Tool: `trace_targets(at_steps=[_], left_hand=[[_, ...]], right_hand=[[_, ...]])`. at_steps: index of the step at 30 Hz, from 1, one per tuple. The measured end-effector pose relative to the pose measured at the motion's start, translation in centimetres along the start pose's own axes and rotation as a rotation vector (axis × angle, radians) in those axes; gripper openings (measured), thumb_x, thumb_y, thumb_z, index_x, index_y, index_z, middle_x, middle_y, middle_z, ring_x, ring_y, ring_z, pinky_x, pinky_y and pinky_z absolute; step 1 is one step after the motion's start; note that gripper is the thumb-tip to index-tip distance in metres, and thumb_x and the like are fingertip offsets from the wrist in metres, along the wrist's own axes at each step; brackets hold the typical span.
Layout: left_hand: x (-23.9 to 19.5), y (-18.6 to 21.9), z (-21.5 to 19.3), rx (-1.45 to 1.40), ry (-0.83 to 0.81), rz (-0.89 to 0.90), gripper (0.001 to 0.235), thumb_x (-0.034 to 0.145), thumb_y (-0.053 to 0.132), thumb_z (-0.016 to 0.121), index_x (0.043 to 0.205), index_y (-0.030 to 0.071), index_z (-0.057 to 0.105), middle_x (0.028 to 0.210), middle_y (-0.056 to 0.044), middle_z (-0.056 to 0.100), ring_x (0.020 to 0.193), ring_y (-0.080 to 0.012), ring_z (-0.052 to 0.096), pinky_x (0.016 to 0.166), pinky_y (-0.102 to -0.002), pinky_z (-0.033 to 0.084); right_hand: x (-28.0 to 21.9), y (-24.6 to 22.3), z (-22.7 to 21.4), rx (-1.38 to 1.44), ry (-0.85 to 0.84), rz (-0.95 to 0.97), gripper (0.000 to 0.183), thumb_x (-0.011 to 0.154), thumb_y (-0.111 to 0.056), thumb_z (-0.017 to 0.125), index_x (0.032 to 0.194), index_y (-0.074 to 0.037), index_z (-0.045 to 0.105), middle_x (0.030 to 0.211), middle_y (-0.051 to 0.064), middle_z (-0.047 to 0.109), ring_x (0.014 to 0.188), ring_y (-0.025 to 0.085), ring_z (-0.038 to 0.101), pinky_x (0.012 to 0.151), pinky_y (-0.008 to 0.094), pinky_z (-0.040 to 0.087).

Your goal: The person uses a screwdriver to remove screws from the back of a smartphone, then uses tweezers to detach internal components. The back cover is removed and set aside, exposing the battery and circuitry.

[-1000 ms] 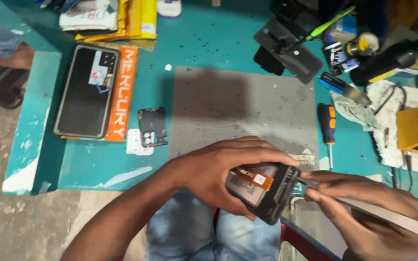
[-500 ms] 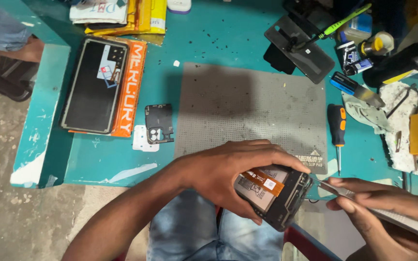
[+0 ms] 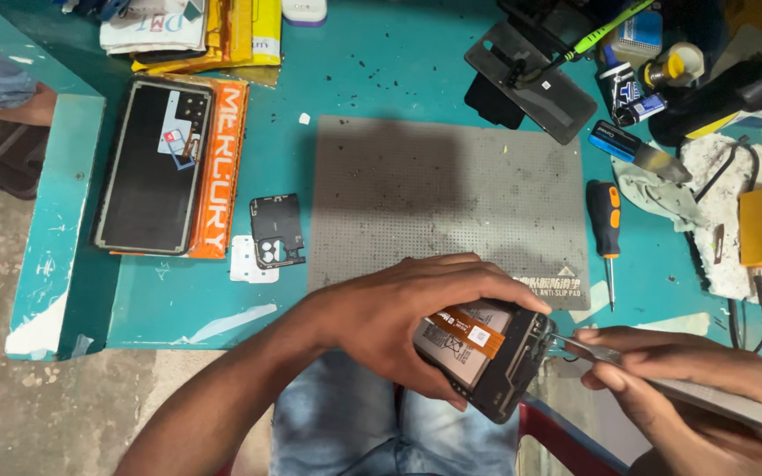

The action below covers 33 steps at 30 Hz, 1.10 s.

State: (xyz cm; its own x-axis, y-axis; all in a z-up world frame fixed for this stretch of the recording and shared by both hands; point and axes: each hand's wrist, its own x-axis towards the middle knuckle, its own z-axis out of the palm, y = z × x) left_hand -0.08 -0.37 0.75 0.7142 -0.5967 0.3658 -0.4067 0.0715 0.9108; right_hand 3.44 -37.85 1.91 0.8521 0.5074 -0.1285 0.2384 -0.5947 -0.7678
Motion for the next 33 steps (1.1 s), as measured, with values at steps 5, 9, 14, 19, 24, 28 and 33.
trace_targets(at_steps=[5,9,14,19,24,28,33], left_hand=[[0.1,0.0,0.1,0.051,0.005,-0.016,0.092,0.071,0.022,0.094,0.15,0.014,0.049,0.138,-0.006,0.064,0.128,-0.024,0.063,0.114,-0.039,0.049],[0.1,-0.2,0.2,0.039,0.009,0.01,0.091,0.073,0.024,0.094,0.151,0.015,0.048,0.143,-0.006,0.062,0.132,-0.0237,0.062,0.115,-0.037,0.049],[0.2,-0.6,0.3,0.049,0.007,0.004,0.091,0.072,0.026,0.094,0.15,0.015,0.048,0.143,-0.006,0.063,0.132,-0.0234,0.063,0.118,-0.039,0.051],[0.1,-0.7,0.4,0.026,0.018,-0.019,0.091,0.073,0.028,0.094,0.151,0.016,0.047,0.14,-0.006,0.063,0.131,-0.0231,0.064,0.118,-0.04,0.051],[0.4,-0.2,0.4,0.144,0.059,0.006,0.091,0.072,0.028,0.094,0.15,0.018,0.047,0.142,-0.004,0.062,0.133,-0.0233,0.061,0.114,-0.038,0.049],[1.1,1.0,1.4,0.401,0.15,-0.044,0.092,0.066,0.024,0.091,0.148,0.02,0.049,0.142,-0.003,0.061,0.131,-0.0254,0.058,0.109,-0.042,0.045],[2.3,1.9,1.7,0.714,0.273,-0.166,0.093,0.063,0.019,0.088,0.147,0.017,0.049,0.139,-0.006,0.059,0.124,-0.0266,0.057,0.097,-0.045,0.044]], right_hand=[[-0.7,1.2,-0.2,-0.061,-0.108,-0.083,0.016,0.09,-0.012,0.074,0.106,-0.012,0.073,0.111,0.015,0.075,0.109,0.027,0.075,0.089,0.037,0.063],[0.0,2.5,-1.1,-0.059,-0.156,-0.062,0.022,0.091,-0.016,0.074,0.113,-0.013,0.073,0.111,0.013,0.076,0.112,0.027,0.074,0.091,0.038,0.062],[1.9,3.1,-2.5,-0.138,-0.468,-0.132,0.037,0.089,-0.022,0.075,0.124,-0.014,0.072,0.126,0.012,0.073,0.12,0.03,0.068,0.095,0.042,0.058],[-0.5,1.5,-0.9,-0.064,-0.131,-0.163,0.023,0.094,-0.017,0.074,0.117,-0.018,0.072,0.11,0.011,0.078,0.113,0.029,0.073,0.096,0.042,0.061],[-0.6,-1.1,0.0,0.616,0.212,-0.152,0.034,0.1,-0.01,0.065,0.132,-0.013,0.055,0.114,0.018,0.075,0.095,0.03,0.079,0.09,0.045,0.068],[4.2,-4.2,-0.1,0.468,0.328,-0.079,0.048,0.095,-0.002,0.058,0.141,-0.005,0.044,0.101,0.016,0.074,0.092,0.029,0.075,0.072,0.037,0.064],[11.1,-6.5,2.3,0.279,0.171,0.15,0.05,0.094,-0.004,0.068,0.142,0.004,0.056,0.084,0.017,0.072,0.075,0.022,0.071,0.061,0.031,0.057]])
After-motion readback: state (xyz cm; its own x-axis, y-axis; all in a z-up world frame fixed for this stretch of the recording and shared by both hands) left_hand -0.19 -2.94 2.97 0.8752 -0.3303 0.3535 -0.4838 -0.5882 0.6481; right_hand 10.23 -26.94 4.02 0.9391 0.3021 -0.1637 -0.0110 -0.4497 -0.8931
